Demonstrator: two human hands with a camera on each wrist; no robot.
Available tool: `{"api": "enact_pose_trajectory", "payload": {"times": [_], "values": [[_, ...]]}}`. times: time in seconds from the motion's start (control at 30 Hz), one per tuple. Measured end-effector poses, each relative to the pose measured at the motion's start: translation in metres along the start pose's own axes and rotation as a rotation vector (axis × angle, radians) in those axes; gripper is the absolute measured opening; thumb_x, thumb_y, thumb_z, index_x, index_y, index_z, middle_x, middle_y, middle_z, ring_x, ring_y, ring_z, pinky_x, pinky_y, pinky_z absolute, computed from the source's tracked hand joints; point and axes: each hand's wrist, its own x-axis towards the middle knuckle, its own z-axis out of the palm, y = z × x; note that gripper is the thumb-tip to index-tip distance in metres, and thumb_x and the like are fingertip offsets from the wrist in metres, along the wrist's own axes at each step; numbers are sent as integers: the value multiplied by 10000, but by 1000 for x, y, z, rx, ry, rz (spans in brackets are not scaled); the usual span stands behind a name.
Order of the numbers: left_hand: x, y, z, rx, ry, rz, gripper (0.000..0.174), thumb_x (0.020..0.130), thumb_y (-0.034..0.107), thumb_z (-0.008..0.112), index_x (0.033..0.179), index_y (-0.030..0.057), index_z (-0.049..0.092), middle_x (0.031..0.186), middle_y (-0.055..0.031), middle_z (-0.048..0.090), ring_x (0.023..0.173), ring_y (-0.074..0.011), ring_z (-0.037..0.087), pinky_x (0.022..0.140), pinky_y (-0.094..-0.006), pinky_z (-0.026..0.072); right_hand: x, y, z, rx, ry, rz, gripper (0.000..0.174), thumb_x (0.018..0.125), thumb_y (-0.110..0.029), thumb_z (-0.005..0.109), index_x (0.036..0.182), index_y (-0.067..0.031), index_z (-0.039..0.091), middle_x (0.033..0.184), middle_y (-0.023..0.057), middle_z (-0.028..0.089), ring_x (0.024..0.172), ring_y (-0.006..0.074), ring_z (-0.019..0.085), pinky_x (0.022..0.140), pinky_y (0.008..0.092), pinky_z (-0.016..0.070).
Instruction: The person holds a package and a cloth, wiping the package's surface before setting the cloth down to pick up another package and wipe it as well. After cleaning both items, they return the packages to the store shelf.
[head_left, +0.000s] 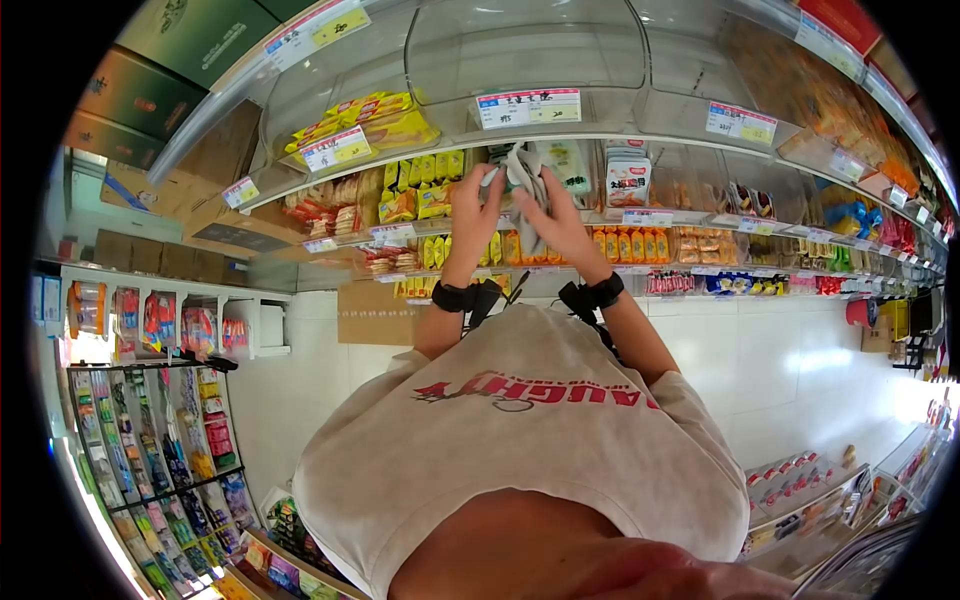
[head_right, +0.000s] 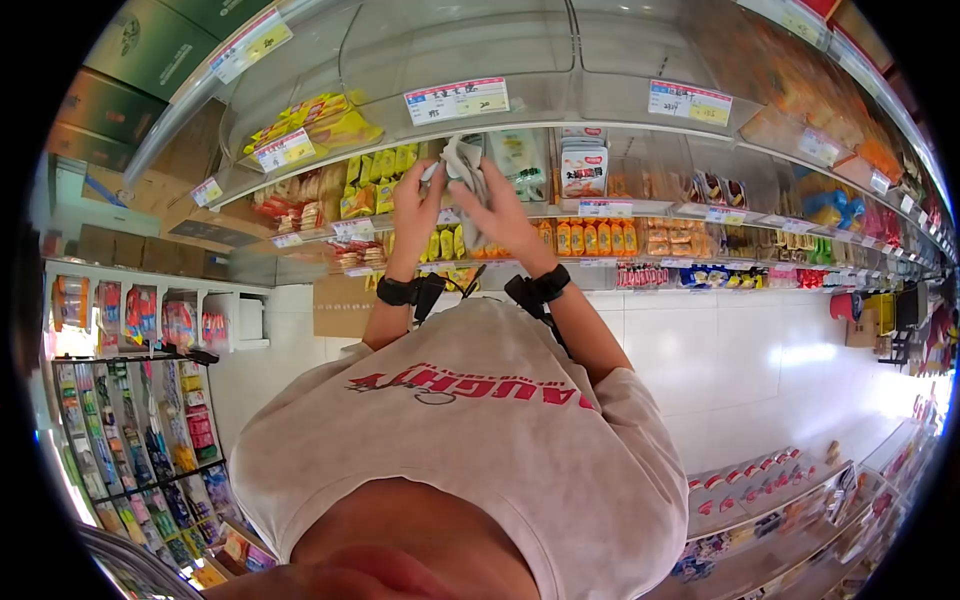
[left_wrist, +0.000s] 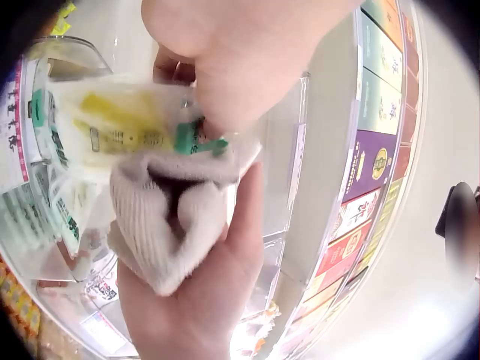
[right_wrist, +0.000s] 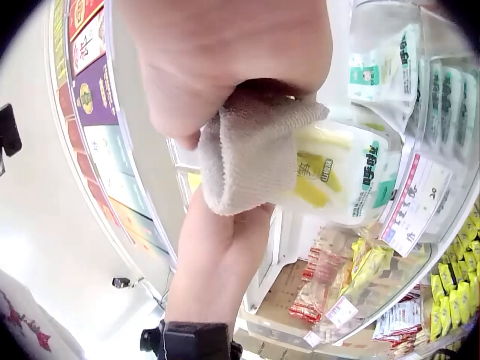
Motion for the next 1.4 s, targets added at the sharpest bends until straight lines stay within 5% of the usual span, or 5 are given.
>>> {"api": "enact_pose_trajectory", "payload": {"times": [0.47,0.7,0.87,1.13,1.4], "values": [[-41,3,-9,-304,-313,-308,184,957,150,695,992,0,594,793,25,582,710,-31,520,620,-212,420,4,1,-9,-53,333,43,344,1006,-336,632,881,-17,648,761,29,658,642,117,613,582,280,462],[-58,6,-11,-347,-15,-332,221,1013,191,624,896,11,573,693,72,418,633,-24,337,538,-239,264,-4,7,9,523,290,503,476,1024,-504,530,1176,-64,634,1006,12,644,909,119,613,796,284,510],[-70,7,-21,-230,83,-354,334,1034,237,576,827,-11,490,647,-9,366,624,-81,325,532,-296,294,-28,26,45,237,309,98,630,981,-325,594,1474,-12,356,1290,108,551,1153,185,525,991,285,421],[-97,4,-42,-342,116,-408,368,1044,238,557,778,15,436,649,15,333,626,-73,290,532,-284,269,-53,19,63,37,432,286,243,968,-204,665,1094,0,627,847,4,640,772,66,561,675,240,461],[-122,1,-53,-333,118,-435,401,1040,259,572,747,13,453,629,17,337,613,-62,294,519,-276,258,-76,47,81,-126,594,83,383,1005,-190,603,1336,-14,524,1247,68,617,1124,136,565,945,277,449]]}}
